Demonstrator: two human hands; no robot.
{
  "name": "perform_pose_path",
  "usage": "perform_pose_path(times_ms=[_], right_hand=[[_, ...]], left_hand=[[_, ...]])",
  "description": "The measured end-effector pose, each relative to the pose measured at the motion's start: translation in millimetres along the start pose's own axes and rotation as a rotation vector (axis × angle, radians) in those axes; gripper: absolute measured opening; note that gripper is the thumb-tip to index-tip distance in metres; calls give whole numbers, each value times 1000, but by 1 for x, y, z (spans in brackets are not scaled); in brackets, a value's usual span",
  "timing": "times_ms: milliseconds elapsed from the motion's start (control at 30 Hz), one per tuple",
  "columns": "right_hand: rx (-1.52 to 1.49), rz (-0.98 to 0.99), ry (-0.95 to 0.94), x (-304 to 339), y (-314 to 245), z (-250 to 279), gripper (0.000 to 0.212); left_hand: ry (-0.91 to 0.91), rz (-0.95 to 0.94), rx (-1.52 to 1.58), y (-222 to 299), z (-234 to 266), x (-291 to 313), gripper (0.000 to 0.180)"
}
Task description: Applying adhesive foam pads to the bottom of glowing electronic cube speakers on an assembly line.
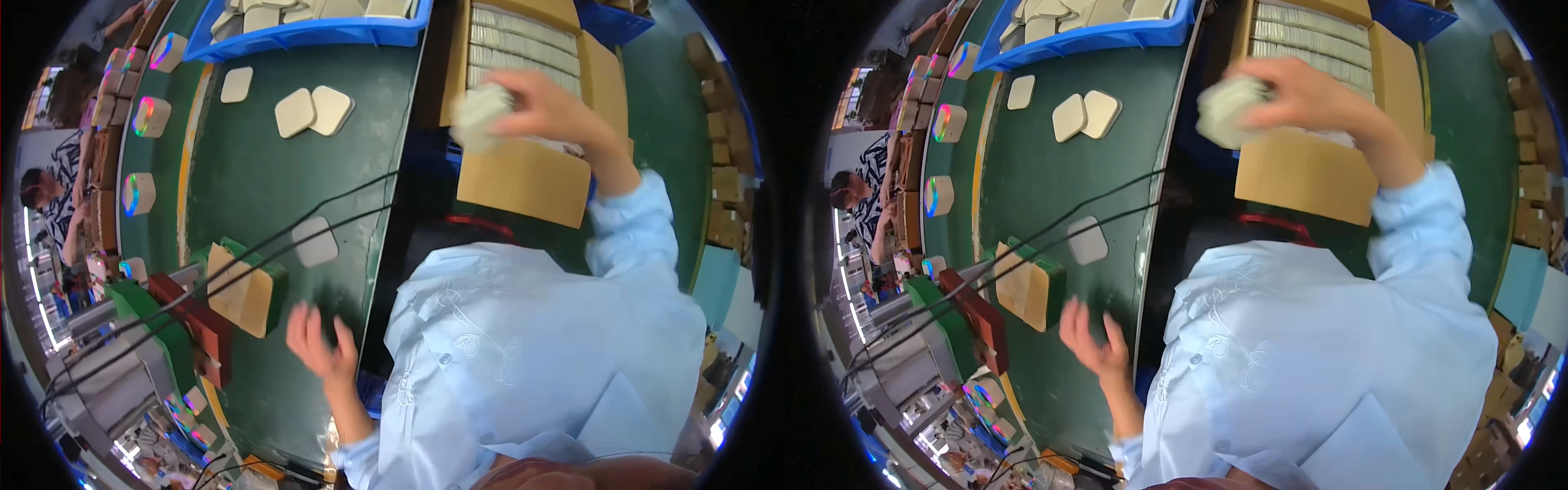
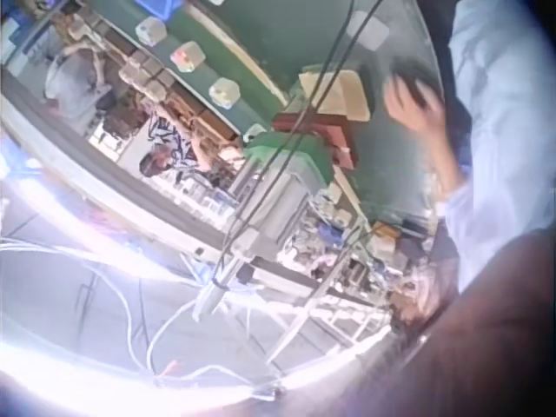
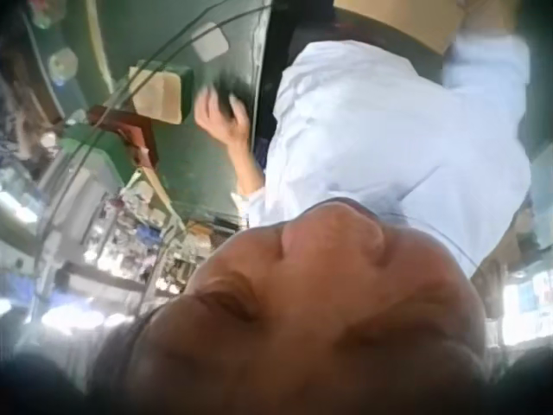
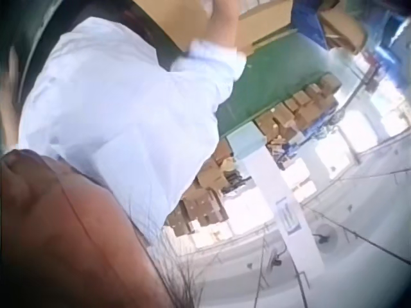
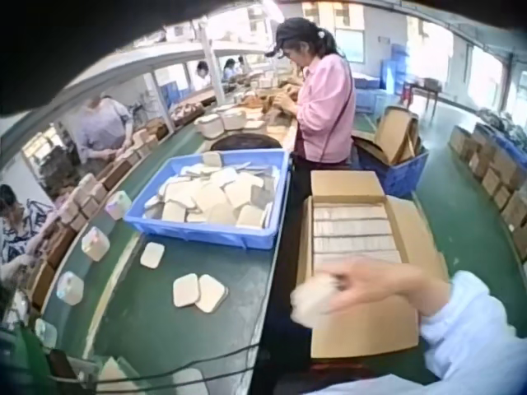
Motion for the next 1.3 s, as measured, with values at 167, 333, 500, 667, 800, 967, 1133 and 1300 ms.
perform_pose_path(times_ms=[167, 333, 500, 667, 800, 967, 1133, 1300], right_hand=[[110, 259, -113, -86, -75, -39, 47], [147, 1, -30, -29, -5, 11, 41], [191, -755, 114, 67, 279, 9, 41], [158, -536, 96, 60, 313, -24, 53], [34, -368, -31, 40, 311, -30, 56], [297, -432, -158, 34, 280, -19, 48], [76, -372, -129, 39, 287, -20, 44], [-452, -587, -50, 55, 302, -25, 47]], left_hand=[[276, -92, 127, 6, -30, -79, 58], [95, -127, -101, 12, -39, -88, 58], [-30, -99, -122, 9, -53, -108, 49], [-25, -75, -138, 7, -51, -102, 43], [-53, -46, -149, 11, -51, -104, 42], [-71, -41, -170, 12, -51, -104, 38], [-89, -32, -163, 16, -52, -108, 38], [-82, -6, -168, 14, -52, -107, 38]])
Point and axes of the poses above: each hand's wrist, its own x-axis away from the middle knuckle, its own z-axis out of the back of the hand, y = z × x, the point moved 4 cm from there along -x, towards the middle knuckle, and after that the axes turned 13 degrees about -y, right-handed, at the moved point
